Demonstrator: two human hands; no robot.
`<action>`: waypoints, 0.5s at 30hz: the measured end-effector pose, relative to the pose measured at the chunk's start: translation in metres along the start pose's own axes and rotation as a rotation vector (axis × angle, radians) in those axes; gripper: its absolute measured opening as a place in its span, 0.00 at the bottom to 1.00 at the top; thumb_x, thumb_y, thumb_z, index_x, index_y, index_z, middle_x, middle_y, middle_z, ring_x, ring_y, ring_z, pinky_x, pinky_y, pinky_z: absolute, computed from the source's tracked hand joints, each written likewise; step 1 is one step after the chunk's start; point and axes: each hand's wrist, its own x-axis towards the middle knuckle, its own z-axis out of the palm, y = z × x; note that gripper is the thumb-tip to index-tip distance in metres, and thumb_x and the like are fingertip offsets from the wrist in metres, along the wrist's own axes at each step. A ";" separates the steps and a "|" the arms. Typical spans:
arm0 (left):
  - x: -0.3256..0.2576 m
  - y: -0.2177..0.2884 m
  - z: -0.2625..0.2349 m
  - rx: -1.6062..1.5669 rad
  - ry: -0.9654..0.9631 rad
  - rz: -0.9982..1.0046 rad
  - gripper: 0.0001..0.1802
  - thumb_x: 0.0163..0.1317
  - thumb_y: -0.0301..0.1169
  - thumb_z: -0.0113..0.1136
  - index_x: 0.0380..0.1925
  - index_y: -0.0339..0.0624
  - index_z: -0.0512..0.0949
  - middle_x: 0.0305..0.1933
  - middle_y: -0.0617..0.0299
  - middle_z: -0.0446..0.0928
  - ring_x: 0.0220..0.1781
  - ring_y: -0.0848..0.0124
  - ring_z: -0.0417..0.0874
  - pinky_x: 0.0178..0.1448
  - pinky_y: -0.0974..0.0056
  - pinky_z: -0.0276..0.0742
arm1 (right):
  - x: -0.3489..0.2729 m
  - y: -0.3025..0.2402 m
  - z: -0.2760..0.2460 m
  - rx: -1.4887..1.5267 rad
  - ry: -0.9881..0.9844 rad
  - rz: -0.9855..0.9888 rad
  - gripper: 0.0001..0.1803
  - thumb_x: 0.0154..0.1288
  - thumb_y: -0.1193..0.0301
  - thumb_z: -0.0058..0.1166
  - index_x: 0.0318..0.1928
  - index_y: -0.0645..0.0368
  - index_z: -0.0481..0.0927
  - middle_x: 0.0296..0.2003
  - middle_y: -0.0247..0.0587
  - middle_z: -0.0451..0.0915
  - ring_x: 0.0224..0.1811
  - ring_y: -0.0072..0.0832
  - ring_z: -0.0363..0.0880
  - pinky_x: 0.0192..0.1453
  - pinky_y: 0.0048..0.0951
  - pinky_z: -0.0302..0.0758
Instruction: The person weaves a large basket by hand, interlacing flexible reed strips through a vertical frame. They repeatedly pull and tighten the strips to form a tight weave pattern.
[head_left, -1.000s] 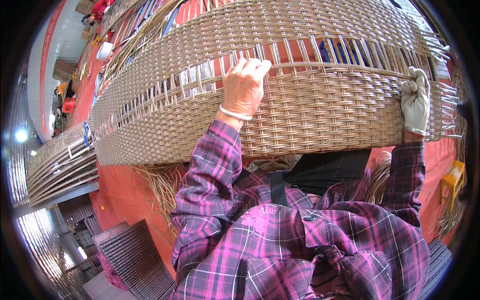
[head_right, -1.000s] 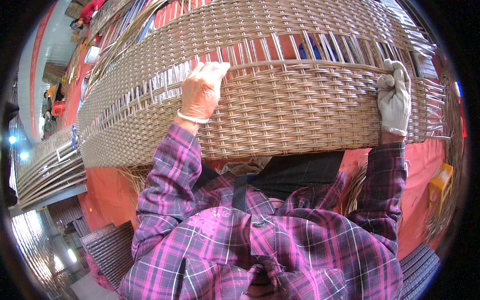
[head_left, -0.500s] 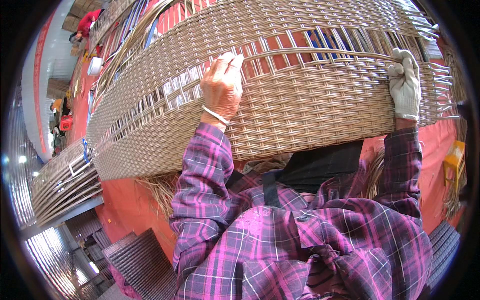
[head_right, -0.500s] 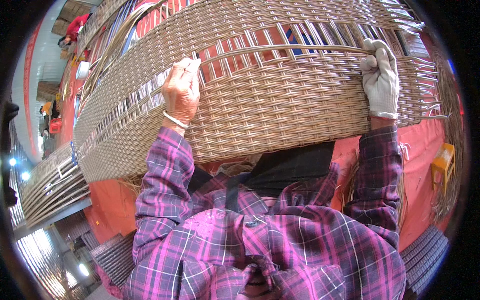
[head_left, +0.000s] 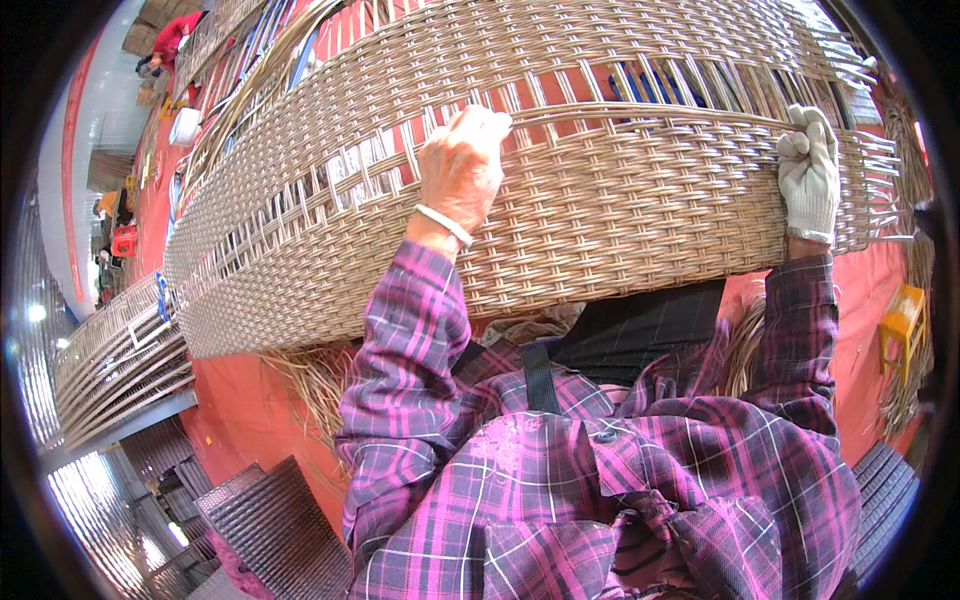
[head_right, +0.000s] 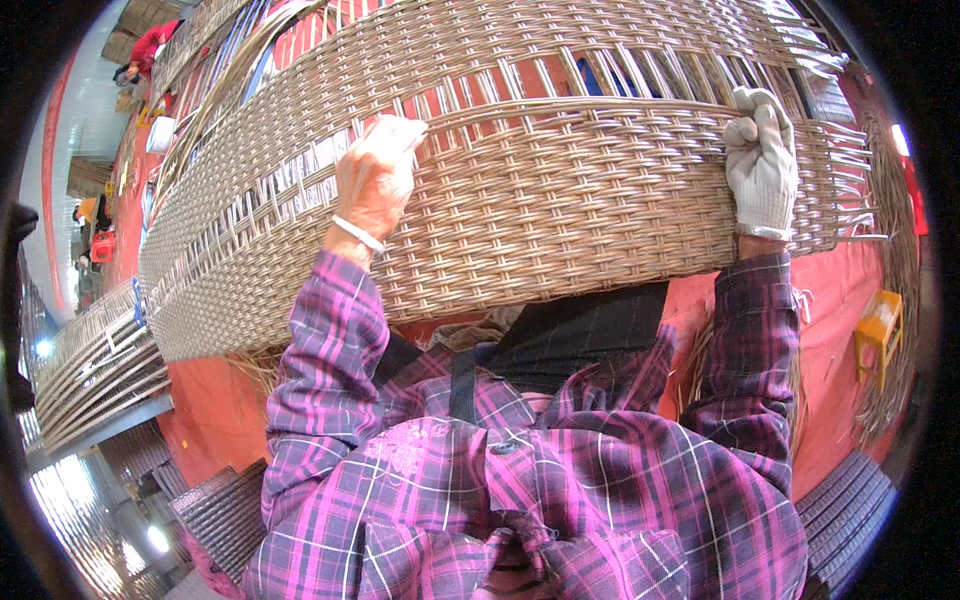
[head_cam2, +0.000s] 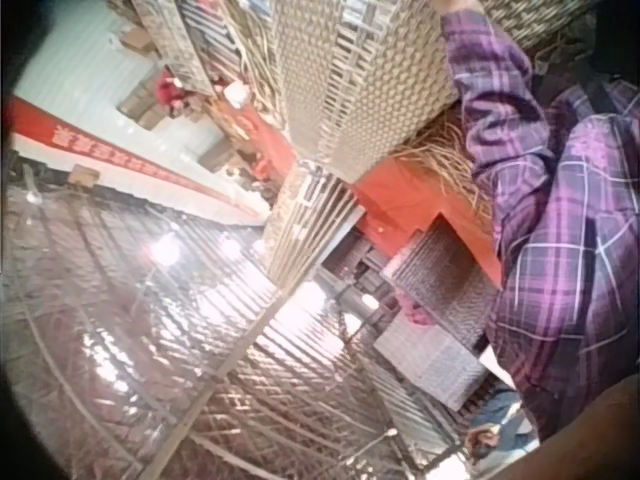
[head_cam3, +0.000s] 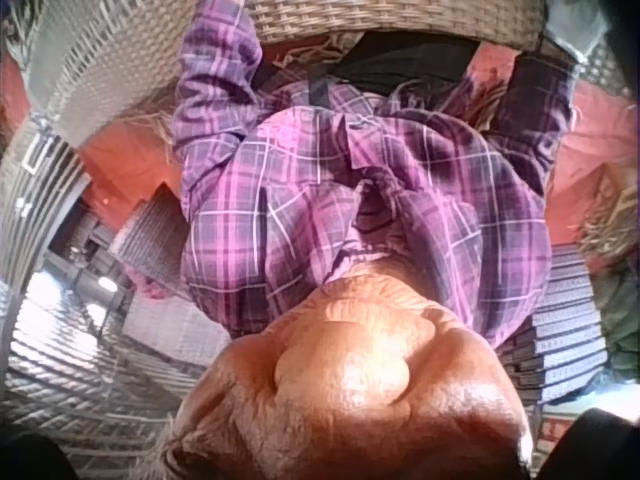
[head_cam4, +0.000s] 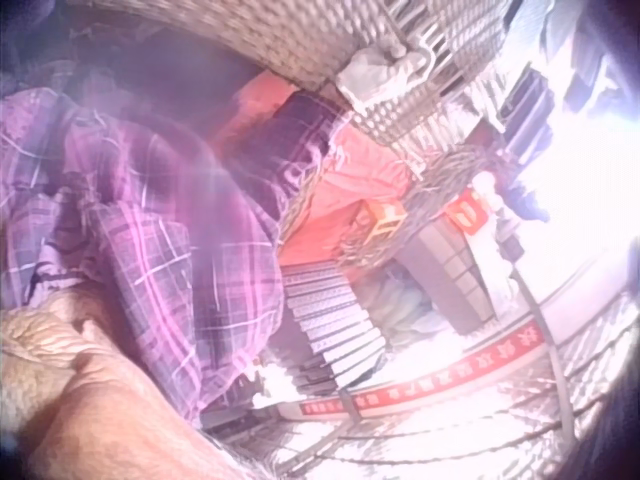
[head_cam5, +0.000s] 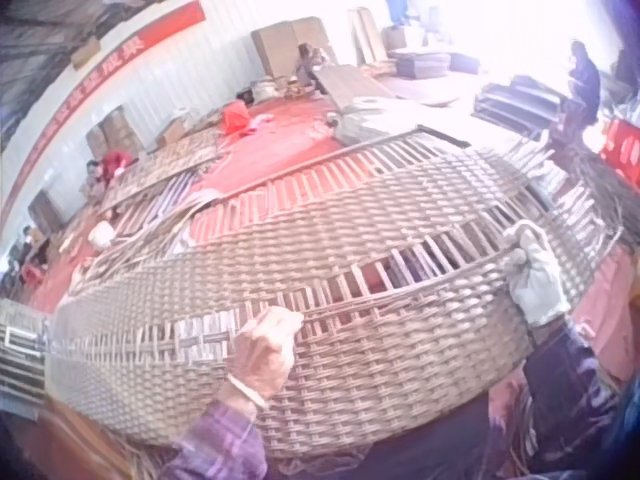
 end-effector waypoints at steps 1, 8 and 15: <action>0.006 -0.001 0.006 0.018 0.030 0.023 0.14 0.54 0.22 0.55 0.40 0.47 0.82 0.39 0.62 0.80 0.43 0.60 0.83 0.43 0.57 0.78 | 0.000 0.000 0.001 0.002 -0.008 -0.013 0.11 0.76 0.73 0.46 0.52 0.66 0.77 0.46 0.47 0.80 0.31 0.17 0.71 0.38 0.20 0.71; 0.013 -0.009 0.028 0.176 0.023 -0.036 0.18 0.57 0.26 0.55 0.47 0.50 0.83 0.47 0.64 0.82 0.51 0.61 0.78 0.56 0.55 0.74 | -0.002 0.002 0.014 -0.045 0.035 0.009 0.11 0.76 0.72 0.48 0.49 0.66 0.78 0.43 0.43 0.80 0.31 0.16 0.71 0.38 0.19 0.73; 0.011 -0.005 0.017 0.141 0.100 0.046 0.11 0.61 0.23 0.56 0.41 0.40 0.85 0.44 0.56 0.83 0.49 0.60 0.81 0.57 0.57 0.73 | -0.005 -0.001 0.029 -0.100 0.065 -0.058 0.10 0.74 0.75 0.50 0.49 0.67 0.77 0.43 0.44 0.81 0.34 0.15 0.71 0.40 0.15 0.73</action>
